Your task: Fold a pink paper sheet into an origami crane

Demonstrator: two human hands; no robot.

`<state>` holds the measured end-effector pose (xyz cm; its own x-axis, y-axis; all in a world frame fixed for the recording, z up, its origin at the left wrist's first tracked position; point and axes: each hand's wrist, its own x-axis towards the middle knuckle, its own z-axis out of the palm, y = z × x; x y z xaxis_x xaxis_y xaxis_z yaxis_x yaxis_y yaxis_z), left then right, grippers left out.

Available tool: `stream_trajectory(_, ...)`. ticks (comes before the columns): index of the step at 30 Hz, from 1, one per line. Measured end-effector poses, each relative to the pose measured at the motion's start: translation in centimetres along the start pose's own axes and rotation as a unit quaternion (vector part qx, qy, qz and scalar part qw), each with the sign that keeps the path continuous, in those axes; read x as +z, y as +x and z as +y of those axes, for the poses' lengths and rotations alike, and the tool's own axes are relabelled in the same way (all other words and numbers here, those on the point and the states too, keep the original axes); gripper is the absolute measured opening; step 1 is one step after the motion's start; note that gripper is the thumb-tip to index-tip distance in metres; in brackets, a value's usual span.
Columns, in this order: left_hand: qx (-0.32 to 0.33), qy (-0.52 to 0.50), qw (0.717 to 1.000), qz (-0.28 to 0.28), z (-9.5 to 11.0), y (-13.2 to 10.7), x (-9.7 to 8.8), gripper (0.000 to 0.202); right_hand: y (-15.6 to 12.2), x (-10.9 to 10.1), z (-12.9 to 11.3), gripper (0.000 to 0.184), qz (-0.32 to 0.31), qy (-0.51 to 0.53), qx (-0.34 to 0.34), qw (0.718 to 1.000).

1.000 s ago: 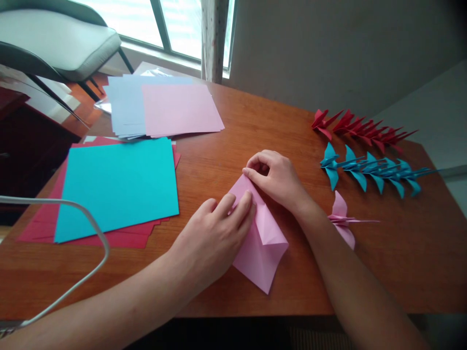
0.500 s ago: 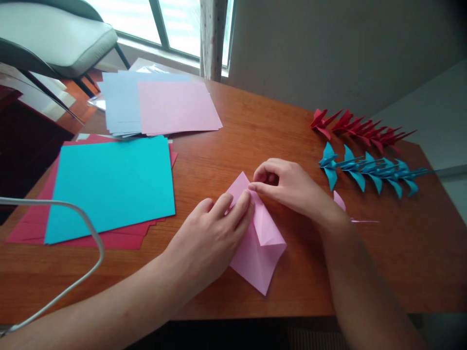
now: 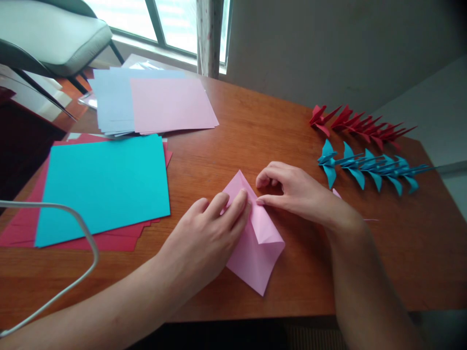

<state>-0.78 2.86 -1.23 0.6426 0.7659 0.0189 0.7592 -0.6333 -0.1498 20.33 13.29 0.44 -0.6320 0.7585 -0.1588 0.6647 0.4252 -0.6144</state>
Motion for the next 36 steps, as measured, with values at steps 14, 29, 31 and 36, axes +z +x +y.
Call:
stream_trajectory(14,-0.002,-0.005,1.0,0.011,0.2,0.1,0.3,0.048,2.4,2.9,-0.5,0.021,0.146,-0.093,0.064,0.983)
stream_trajectory(29,-0.011,-0.002,1.0,0.01,0.2,0.0,0.3,0.049,3.7,2.6,-0.1,0.025,0.169,-0.062,0.031,0.983)
stream_trajectory(31,-0.013,-0.004,1.0,0.007,0.2,0.0,0.2,0.05,2.8,2.0,0.1,0.024,0.131,-0.042,0.023,0.99)
stream_trajectory(36,-0.011,-0.008,1.0,0.004,0.1,0.0,0.0,0.051,1.0,0.6,0.6,0.02,0.048,-0.027,0.005,0.998)
